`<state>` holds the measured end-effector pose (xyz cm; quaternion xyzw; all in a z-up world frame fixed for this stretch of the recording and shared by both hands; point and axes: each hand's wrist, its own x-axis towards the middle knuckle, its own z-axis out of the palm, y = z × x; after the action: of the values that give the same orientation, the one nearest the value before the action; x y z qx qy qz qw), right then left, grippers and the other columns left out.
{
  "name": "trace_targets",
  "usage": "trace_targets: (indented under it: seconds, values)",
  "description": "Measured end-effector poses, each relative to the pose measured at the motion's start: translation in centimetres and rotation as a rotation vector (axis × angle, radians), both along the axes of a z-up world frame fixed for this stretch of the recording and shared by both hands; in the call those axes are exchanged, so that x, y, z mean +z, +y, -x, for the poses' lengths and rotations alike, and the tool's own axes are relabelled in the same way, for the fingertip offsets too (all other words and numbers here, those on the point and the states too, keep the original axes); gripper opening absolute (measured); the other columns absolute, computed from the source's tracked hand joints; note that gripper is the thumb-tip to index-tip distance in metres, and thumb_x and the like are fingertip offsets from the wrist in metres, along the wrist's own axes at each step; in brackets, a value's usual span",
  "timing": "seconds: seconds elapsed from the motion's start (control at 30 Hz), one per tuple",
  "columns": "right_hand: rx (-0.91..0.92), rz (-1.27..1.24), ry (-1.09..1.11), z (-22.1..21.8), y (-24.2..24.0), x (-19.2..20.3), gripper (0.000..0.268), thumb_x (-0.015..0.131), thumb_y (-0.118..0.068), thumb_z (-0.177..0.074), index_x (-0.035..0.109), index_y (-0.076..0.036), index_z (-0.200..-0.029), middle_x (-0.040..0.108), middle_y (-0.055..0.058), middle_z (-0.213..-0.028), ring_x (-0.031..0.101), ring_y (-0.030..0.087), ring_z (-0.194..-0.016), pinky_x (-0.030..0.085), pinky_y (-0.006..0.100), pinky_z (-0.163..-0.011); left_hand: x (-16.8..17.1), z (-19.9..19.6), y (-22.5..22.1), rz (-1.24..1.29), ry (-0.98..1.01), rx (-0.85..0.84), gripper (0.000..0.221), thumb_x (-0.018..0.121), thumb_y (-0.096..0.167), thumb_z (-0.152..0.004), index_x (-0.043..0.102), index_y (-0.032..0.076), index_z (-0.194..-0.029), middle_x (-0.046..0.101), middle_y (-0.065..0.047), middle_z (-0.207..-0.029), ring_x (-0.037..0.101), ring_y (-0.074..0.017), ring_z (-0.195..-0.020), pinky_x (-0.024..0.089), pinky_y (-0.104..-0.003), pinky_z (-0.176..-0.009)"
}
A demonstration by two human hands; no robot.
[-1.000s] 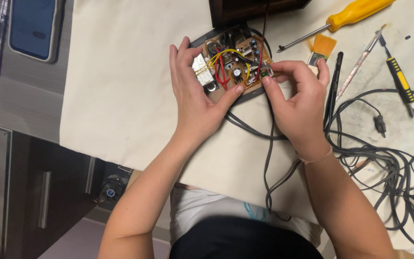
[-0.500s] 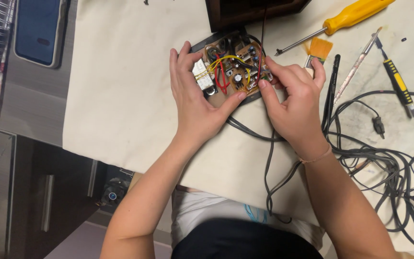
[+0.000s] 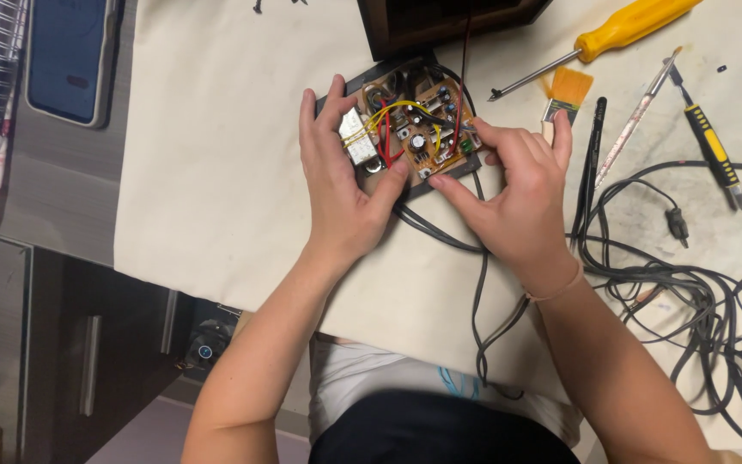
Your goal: Cleaning a circuit board with a brush and inspecting electronic components on a repair bench.
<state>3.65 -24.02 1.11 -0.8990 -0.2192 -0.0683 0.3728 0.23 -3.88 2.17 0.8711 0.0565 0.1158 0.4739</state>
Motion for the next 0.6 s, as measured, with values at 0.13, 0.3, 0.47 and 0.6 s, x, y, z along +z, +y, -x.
trace_targets:
  seconds: [0.13, 0.3, 0.47, 0.6]
  values:
    - [-0.025, -0.027, -0.029, 0.0, 0.2, -0.1, 0.044, 0.084, -0.035, -0.095, 0.068, -0.001, -0.119, 0.065, 0.008, -0.097, 0.062, 0.027, -0.094, 0.018, 0.06, -0.124, 0.2, -0.2, 0.6, 0.022, -0.053, -0.01, 0.058, 0.07, 0.031, -0.095, 0.043, 0.015, -0.143, 0.042, -0.022, -0.162, 0.019, -0.0371, -0.161, 0.023, -0.053, -0.13]
    - [-0.015, -0.078, -0.03, 0.4, 0.7, 0.2, 0.036, 0.085, -0.026, -0.095, 0.068, -0.002, -0.116, 0.073, 0.012, -0.112, 0.068, 0.029, -0.108, 0.016, 0.061, -0.125, -0.1, -0.5, 1.5, 0.016, -0.052, -0.014, 0.051, 0.072, 0.031, -0.098, 0.05, 0.015, -0.141, 0.05, -0.014, -0.158, 0.028, -0.036, -0.159, 0.03, -0.052, -0.128]
    - [-0.159, 0.145, -0.084, 0.8, 2.5, 1.6, 0.057, 0.082, -0.047, -0.091, 0.062, -0.003, -0.121, 0.057, 0.011, -0.111, 0.057, 0.031, -0.113, 0.02, 0.065, -0.117, -0.3, -0.6, 1.5, 0.074, -0.057, -0.02, 0.048, 0.071, 0.02, -0.093, 0.051, 0.017, -0.136, 0.05, -0.016, -0.158, 0.026, -0.0363, -0.159, 0.032, -0.052, -0.128]
    - [-0.139, 0.152, -0.062, 0.9, 2.7, 2.5, 0.063, 0.072, -0.052, -0.089, 0.058, -0.001, -0.124, 0.054, 0.015, -0.117, 0.054, 0.034, -0.117, 0.015, 0.07, -0.116, -0.4, -0.7, 1.4, 0.103, -0.064, 0.004, 0.05, 0.072, 0.017, -0.089, 0.053, 0.016, -0.135, 0.051, -0.017, -0.157, 0.027, -0.0349, -0.159, 0.031, -0.051, -0.129]
